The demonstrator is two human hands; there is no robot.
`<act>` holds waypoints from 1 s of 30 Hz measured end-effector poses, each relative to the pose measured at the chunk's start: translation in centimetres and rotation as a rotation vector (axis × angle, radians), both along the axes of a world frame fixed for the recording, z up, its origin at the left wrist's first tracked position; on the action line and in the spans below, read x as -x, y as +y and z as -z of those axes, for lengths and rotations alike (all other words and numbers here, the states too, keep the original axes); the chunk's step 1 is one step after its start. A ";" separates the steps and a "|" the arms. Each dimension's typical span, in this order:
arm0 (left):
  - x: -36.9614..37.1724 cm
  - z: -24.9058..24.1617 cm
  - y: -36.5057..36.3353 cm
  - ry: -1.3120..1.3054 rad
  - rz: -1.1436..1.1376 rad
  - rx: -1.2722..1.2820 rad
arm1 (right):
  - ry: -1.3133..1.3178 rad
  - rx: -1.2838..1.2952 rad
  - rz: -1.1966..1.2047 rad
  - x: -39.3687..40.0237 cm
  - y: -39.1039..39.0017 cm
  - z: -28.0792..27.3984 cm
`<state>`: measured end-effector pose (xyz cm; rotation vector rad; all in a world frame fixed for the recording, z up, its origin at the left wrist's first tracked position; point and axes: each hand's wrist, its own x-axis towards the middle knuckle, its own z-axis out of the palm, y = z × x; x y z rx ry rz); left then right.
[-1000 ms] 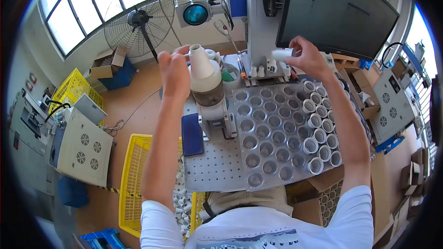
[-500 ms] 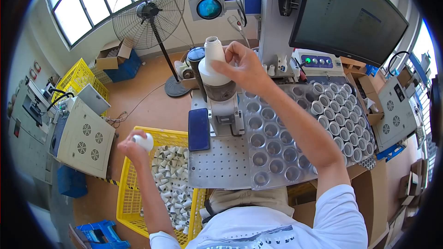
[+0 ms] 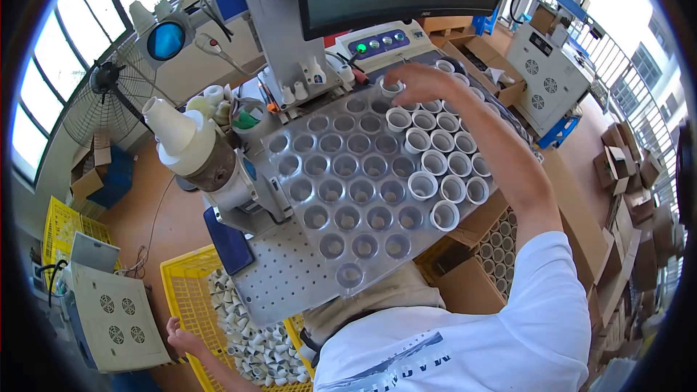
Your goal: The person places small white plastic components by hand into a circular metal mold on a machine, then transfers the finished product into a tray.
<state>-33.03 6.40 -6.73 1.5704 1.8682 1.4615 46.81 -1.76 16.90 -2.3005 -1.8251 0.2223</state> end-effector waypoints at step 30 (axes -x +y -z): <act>-34.7 -5.0 -5.7 -0.117 0.897 -0.103 | 0.536 -0.495 -0.089 3.1 4.9 11.3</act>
